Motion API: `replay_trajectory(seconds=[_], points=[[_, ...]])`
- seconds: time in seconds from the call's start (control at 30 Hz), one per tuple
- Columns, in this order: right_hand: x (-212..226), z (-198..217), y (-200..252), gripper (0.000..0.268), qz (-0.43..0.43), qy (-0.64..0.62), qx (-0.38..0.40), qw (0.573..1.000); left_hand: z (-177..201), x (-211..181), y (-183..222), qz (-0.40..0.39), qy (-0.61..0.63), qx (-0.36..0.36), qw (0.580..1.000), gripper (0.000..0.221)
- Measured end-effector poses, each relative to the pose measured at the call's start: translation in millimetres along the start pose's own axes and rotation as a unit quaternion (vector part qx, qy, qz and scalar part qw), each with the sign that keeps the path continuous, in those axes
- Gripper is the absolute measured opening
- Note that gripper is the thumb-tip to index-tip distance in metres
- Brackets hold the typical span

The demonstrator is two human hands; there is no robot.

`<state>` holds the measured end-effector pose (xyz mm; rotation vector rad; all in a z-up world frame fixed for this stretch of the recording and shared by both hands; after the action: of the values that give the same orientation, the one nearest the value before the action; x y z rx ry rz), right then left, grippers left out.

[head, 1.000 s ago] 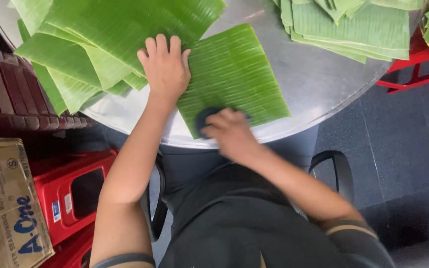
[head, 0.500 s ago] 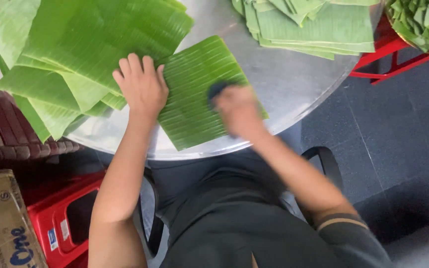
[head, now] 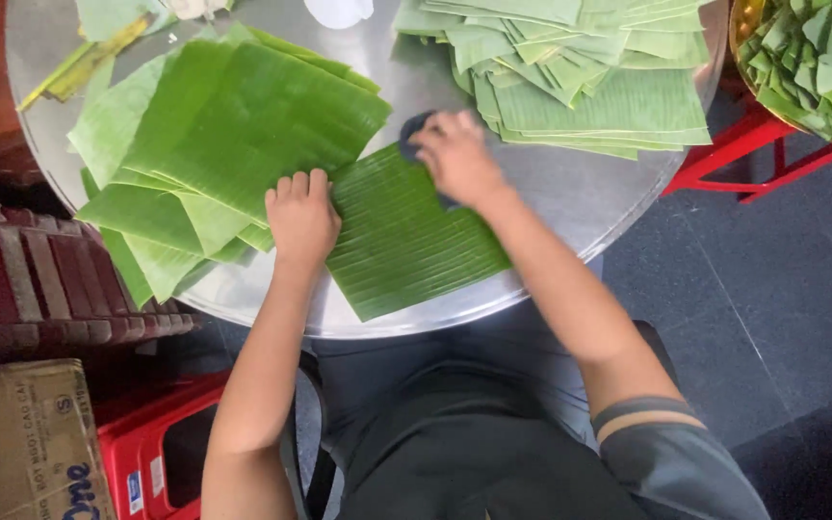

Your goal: Cleaning banana leaves with a cloth and stacking them on a metal table.

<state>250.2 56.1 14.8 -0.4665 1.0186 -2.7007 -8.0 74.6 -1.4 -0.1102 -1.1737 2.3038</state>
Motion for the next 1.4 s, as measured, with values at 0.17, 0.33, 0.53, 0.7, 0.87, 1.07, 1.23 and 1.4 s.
replay_trajectory(seconds=[0.17, 0.33, 0.53, 0.7, 0.87, 1.07, 1.23, 1.4], points=[[42.2, 37.6, 41.3, 0.019, 0.073, -0.018, 0.04, 0.996, 20.5, 1.3, -19.4, 0.02, 0.072, 0.01, 0.997, 0.013], [84.7, 123.0, 114.0, 0.023, 0.096, -0.155, 0.059, 0.981, 51.1, 11.3, -39.1, -0.009, 0.159, -0.023, 0.987, 0.013], [-10.9, 156.2, 139.6, 0.028, -0.105, -0.029, 0.03, 0.994, 75.5, 88.4, -79.5, 0.05, 0.243, -0.026, 0.968, 0.016], [-13.5, 167.7, 132.5, 0.028, -0.103, -0.036, -0.05, 0.993, 49.0, 188.5, -104.7, 0.152, 0.119, 0.024, 0.981, 0.013], [-10.5, 163.4, 133.7, 0.022, -0.157, 0.007, -0.09, 0.984, -15.4, 128.6, -130.8, 0.095, -0.11, 0.109, 0.983, 0.045], [-11.7, 162.5, 133.5, 0.02, -0.2, 0.019, -0.114, 0.973, -87.6, -86.4, -221.3, -0.085, 0.098, -0.025, 0.991, 0.013], [-12.4, 165.9, 128.9, 0.018, -0.207, 0.009, -0.13, 0.97, -143.9, -160.6, -267.0, -0.164, 0.108, -0.084, 0.977, 0.01], [-13.1, 168.4, 124.6, 0.019, -0.209, -0.018, -0.149, 0.966, -207.0, -163.8, -258.3, -0.231, 0.111, 0.034, 0.966, 0.008]])
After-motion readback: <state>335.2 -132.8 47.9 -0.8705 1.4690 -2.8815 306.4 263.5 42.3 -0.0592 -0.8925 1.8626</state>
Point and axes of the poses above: each hand's wrist, its own y-axis away from the middle knuckle, its own z-axis out of the back of the hand, x = y × z, the point moved 5 cm from there along -y, towards the middle knuckle, and after that the axes turned 15 degrees about -x, right-handed, at the moved point
